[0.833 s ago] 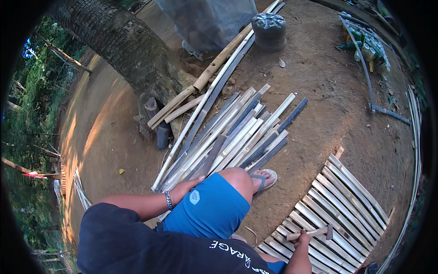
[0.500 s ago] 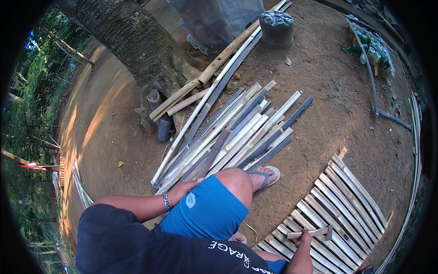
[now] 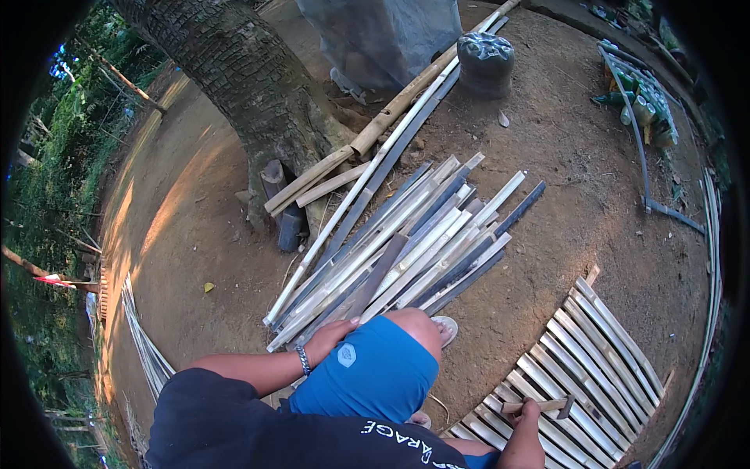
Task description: The person constructs a bamboo frame by aligning bamboo slats on a dirt floor and using a hammer to secure them together with small nails.
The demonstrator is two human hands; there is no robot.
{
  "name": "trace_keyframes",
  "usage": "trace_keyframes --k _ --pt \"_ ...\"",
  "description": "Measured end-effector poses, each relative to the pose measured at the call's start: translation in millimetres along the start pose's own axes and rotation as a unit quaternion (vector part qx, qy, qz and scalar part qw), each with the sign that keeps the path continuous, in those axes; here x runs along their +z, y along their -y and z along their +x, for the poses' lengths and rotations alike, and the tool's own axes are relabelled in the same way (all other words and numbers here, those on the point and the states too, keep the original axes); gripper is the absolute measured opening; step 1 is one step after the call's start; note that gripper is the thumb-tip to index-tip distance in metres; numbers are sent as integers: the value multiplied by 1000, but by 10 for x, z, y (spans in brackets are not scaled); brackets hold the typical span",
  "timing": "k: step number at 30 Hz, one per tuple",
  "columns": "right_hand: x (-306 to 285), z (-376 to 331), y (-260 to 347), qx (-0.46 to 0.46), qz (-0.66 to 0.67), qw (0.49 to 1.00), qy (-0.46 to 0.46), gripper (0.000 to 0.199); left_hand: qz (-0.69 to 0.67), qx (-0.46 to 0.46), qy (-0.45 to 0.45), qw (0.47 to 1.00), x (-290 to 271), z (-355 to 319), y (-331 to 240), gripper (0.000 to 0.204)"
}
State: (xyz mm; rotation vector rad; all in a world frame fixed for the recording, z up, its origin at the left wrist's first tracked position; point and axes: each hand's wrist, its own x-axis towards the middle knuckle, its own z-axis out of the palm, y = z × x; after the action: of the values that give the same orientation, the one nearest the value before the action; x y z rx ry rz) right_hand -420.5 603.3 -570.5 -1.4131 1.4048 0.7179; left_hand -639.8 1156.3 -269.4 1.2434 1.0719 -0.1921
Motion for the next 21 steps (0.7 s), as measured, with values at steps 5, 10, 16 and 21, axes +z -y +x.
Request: trace_keyframes --k 5,10,16,21 --pt "-39 73 1 -13 -5 1000 -12 75 110 -32 17 993 2 665 473 61" --pt "137 -74 -3 -30 -48 994 -91 52 185 24 -5 982 -193 1492 806 51" --pt "152 -121 9 -29 -57 993 -103 38 365 139 -175 904 -852 2249 73 48" --pt "227 -337 8 -21 -96 991 -94 24 524 68 -202 824 -1616 2893 -418 59"
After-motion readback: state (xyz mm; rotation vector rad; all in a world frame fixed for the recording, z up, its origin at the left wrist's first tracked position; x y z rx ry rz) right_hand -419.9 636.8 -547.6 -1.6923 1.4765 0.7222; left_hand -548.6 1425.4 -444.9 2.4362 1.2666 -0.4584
